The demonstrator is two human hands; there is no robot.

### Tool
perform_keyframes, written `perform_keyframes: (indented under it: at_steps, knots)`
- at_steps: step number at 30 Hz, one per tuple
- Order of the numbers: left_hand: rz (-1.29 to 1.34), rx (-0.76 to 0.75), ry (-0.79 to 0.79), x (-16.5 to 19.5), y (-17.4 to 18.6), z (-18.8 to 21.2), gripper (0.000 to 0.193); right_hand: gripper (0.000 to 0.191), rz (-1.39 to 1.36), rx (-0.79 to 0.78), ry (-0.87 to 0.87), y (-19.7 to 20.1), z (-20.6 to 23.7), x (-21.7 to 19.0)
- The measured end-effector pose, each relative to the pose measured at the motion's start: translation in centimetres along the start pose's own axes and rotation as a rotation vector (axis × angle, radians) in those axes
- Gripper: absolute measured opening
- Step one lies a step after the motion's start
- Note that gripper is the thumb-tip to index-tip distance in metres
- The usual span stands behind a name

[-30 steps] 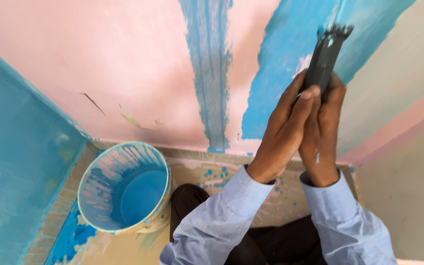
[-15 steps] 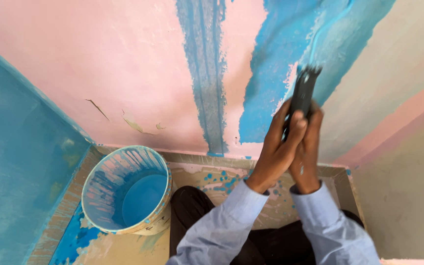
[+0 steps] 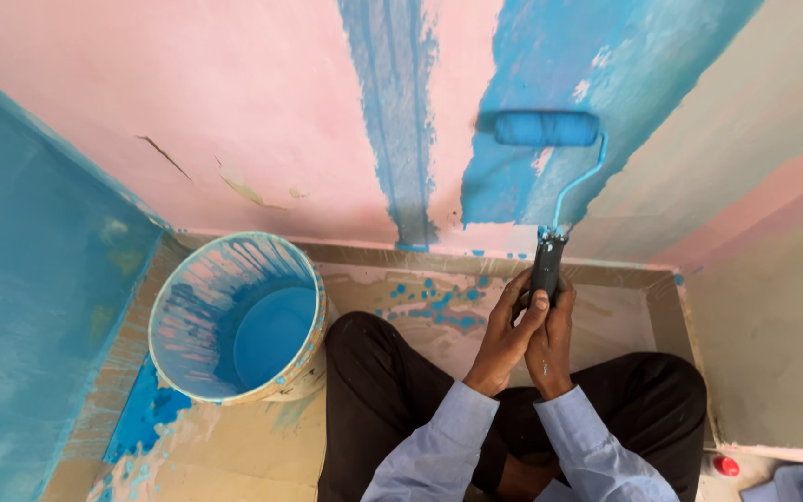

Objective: The person paints the pink ceiling and upper walls of a room blue using a paint roller. They roll paint across the ceiling in overlapping strokes, then sit on the floor, dip the roller into a bucket of blue paint, and continue painting the wall above them.

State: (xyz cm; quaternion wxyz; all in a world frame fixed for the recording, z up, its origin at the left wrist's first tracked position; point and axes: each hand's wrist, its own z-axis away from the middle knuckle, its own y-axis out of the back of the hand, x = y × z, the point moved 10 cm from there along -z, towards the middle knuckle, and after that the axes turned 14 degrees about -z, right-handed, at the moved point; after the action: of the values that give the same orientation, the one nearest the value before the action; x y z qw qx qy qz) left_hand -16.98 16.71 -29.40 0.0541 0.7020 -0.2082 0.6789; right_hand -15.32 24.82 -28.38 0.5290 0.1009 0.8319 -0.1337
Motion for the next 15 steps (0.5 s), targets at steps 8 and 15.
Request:
perform_keyframes:
  at_steps: [8, 15]
  knots:
    - [-0.033, 0.017, 0.085, -8.4, 1.1, 1.0, 0.070, 0.044, -0.010, 0.015, -0.155, 1.9, 4.0, 6.8]
    - [0.068, 0.108, 0.204, -16.7, 1.5, 3.5, 0.059, 0.045, -0.030, 0.012, -0.285, 3.8, 9.0, 11.0]
